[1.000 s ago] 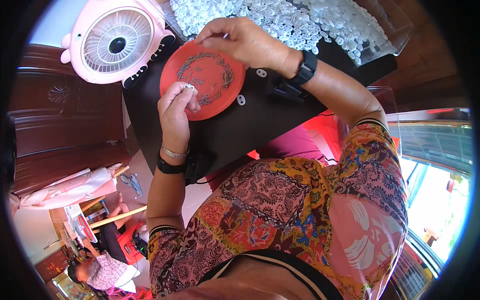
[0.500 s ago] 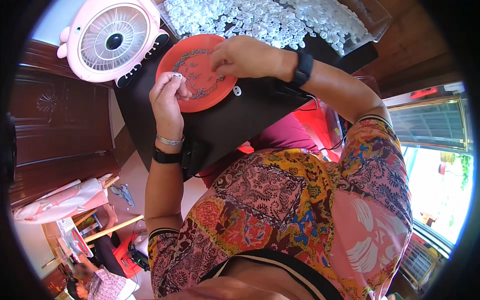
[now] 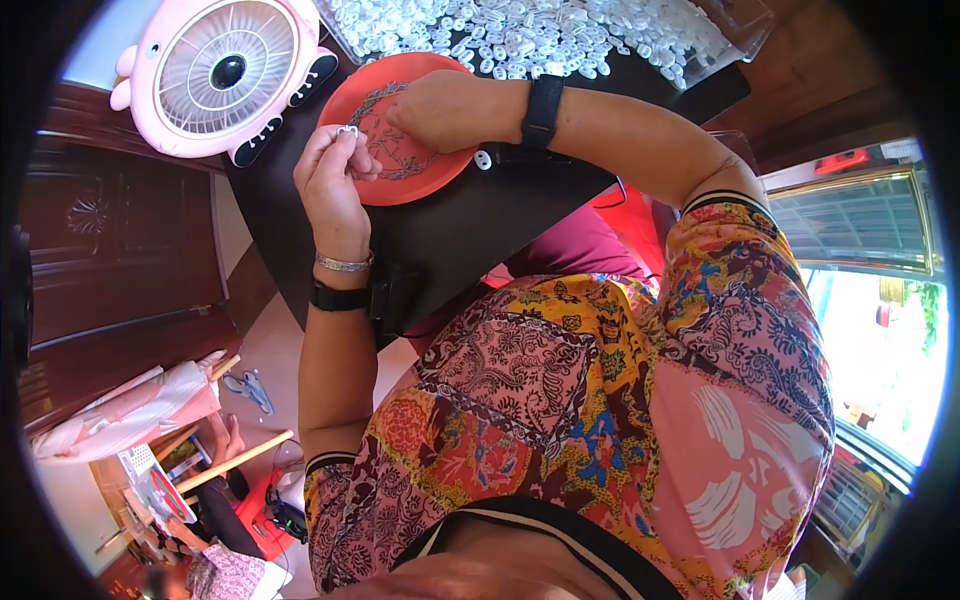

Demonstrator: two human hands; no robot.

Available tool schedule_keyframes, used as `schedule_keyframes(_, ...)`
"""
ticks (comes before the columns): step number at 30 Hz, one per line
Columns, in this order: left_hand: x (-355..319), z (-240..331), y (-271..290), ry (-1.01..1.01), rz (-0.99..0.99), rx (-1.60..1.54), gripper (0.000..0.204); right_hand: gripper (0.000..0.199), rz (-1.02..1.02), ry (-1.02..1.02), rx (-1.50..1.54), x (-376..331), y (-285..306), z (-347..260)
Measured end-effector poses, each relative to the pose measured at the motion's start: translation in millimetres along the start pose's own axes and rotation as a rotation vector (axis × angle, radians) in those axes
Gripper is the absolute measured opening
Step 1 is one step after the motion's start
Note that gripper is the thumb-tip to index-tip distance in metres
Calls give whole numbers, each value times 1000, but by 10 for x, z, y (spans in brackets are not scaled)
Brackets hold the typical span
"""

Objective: The recorder is assembling small white plastic components by snapping pieces together over a red plate at a workshop desk.

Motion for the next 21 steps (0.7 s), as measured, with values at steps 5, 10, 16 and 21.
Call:
schedule_keyframes(5, 15, -5, -4, 20, 2, -8, 14, 14, 131, -56, 166, -43, 76, 32)
schedule_keyframes(10, 8, -10, -7, 30, -19, -15, 14, 19, 235, -348, 848, -88, 361, 51)
schedule_keyframes(16, 3, -29, -73, 54, -48, 10, 14, 17, 295, -309, 1263, -229, 335, 82)
schedule_keyframes(21, -41, 38, -152, 53, -109, 50, 15, 18, 371, -418, 1415, -302, 452, -71)
Point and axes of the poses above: each hand's wrist, its own x-axis towards the middle knuckle, its own y-axis out of the back of the hand, z = x × y, the point moved 3 cm from there along x, towards the middle knuckle, and after that the axes turned 1 degree about z, right-handed, at the moved point
